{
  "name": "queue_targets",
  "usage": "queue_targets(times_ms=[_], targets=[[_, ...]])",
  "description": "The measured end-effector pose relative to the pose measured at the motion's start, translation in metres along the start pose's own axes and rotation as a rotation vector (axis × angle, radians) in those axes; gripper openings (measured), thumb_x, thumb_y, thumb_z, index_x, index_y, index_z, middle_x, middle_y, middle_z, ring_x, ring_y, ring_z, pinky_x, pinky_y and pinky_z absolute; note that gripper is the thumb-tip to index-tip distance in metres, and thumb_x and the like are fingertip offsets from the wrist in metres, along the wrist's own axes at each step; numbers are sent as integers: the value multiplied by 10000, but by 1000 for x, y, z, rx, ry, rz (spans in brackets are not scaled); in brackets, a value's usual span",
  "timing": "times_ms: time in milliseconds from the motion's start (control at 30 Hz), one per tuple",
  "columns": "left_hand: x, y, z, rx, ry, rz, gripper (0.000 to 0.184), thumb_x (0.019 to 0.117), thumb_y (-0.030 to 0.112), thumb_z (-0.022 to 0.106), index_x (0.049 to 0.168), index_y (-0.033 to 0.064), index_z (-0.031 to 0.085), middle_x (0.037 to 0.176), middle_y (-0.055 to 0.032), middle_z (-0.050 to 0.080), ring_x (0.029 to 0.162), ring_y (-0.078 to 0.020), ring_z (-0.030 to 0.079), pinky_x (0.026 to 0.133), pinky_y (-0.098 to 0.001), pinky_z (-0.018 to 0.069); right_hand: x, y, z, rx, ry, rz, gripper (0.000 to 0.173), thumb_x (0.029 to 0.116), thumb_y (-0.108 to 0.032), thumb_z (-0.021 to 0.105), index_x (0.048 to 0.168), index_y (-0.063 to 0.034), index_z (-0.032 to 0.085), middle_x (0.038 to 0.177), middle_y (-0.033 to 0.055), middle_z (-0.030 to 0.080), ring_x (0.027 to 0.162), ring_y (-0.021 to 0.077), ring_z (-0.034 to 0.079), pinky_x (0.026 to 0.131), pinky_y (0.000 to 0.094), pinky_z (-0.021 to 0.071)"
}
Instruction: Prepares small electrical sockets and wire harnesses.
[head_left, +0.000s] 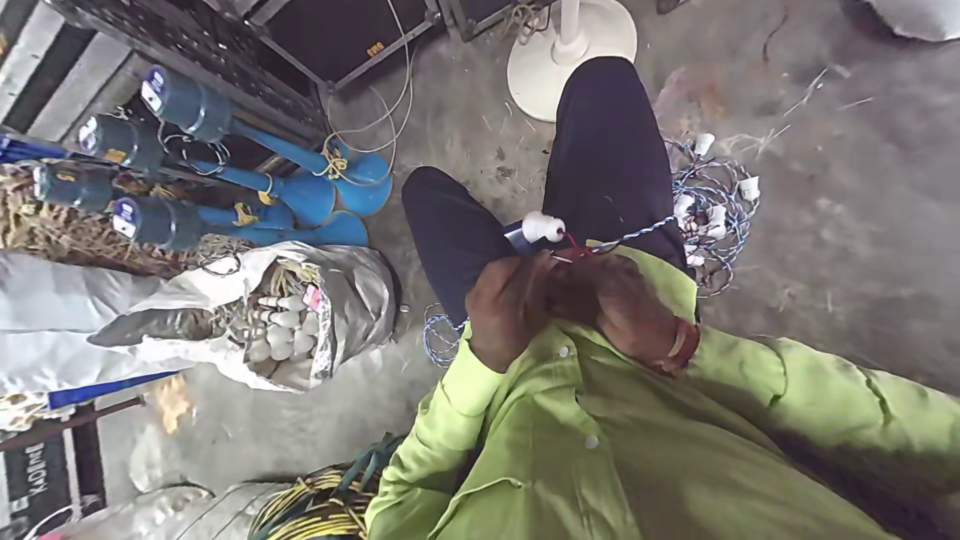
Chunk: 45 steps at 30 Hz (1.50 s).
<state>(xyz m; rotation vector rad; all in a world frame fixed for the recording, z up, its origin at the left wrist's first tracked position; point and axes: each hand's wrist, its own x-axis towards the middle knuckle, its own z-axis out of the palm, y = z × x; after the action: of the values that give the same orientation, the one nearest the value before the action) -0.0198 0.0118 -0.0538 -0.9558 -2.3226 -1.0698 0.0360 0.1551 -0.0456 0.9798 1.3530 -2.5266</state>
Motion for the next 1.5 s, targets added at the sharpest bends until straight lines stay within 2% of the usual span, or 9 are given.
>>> queue_targets(times_ms=[167, 333, 433, 700, 867, 1033, 1200, 1400, 1500], targets=[[9, 1, -7, -148, -148, -239, 127, 929, 109, 745, 1018, 25, 780, 1158, -148, 669, 1034, -161, 663, 903, -271, 568, -1, -5, -3, -206, 10, -58, 237, 973, -12, 604, 752, -82, 656, 713, -19, 683, 648, 61, 636, 614, 246, 554], [11, -8, -9, -371, -174, -402, 153, 982, 78, 677, 1092, 16, 763, 1074, -68, 758, 937, -98, 729, 836, -282, 621, 0, -10, -2, -177, -23, 73, 129, 999, -65, 570, 1107, -98, 632, 919, -7, 696, 823, 70, 667, 731, 267, 580], [12, -10, -18, -486, -188, -500, 130, 962, 63, 698, 1061, 23, 773, 994, -38, 752, 805, -54, 698, 714, -221, 598, 0, -17, -10, -324, -142, 55, 184, 947, -28, 619, 1120, -83, 649, 932, 3, 702, 838, 79, 665, 745, 271, 574], [17, -14, -28, -531, -260, -518, 128, 971, 72, 688, 1060, 33, 772, 931, -23, 738, 707, -38, 648, 629, -202, 554, -3, -55, -52, -1233, -240, -654, 333, 957, -424, 645, 825, -133, 738, 665, -30, 634, 567, 82, 592, 512, 336, 508], [15, -12, -26, -588, -288, -475, 121, 955, 44, 698, 1048, 16, 771, 944, -52, 741, 787, -83, 693, 714, -250, 602, 0, -49, -42, -1116, -429, -1216, 189, 986, -154, 665, 1105, -66, 782, 1101, 119, 734, 1008, 207, 693, 891, 356, 578], [5, -9, -15, -622, -291, -533, 152, 994, 87, 657, 1100, 29, 749, 960, -28, 752, 742, -82, 698, 655, -270, 614, 17, -33, -42, -1062, -507, -1341, 199, 930, -154, 739, 1107, -77, 787, 1082, 141, 725, 1025, 246, 681, 929, 391, 568], [-1, 4, 0, -741, -262, -485, 190, 1053, 122, 555, 1068, 78, 739, 921, 96, 749, 786, -19, 697, 718, -230, 610, 18, -31, -43, -970, -264, -1124, 300, 861, -123, 758, 1154, -60, 769, 993, 78, 772, 894, 182, 730, 796, 389, 605], [-2, -8, -8, -718, -477, -392, 175, 1038, 153, 574, 1074, 125, 744, 953, 193, 704, 843, 84, 637, 753, -158, 553, 16, -46, -38, -800, -225, -615, 277, 987, 1, 558, 1213, 50, 710, 1132, 206, 731, 1070, 286, 697, 966, 457, 525], [1, -2, -6, -640, -476, -274, 139, 946, 61, 696, 1039, -34, 735, 987, 7, 722, 949, -7, 669, 864, -224, 577, 12, -50, -34, -986, -207, -748, 270, 948, 5, 606, 1185, 8, 735, 1086, 182, 749, 1002, 325, 723, 889, 514, 553]])
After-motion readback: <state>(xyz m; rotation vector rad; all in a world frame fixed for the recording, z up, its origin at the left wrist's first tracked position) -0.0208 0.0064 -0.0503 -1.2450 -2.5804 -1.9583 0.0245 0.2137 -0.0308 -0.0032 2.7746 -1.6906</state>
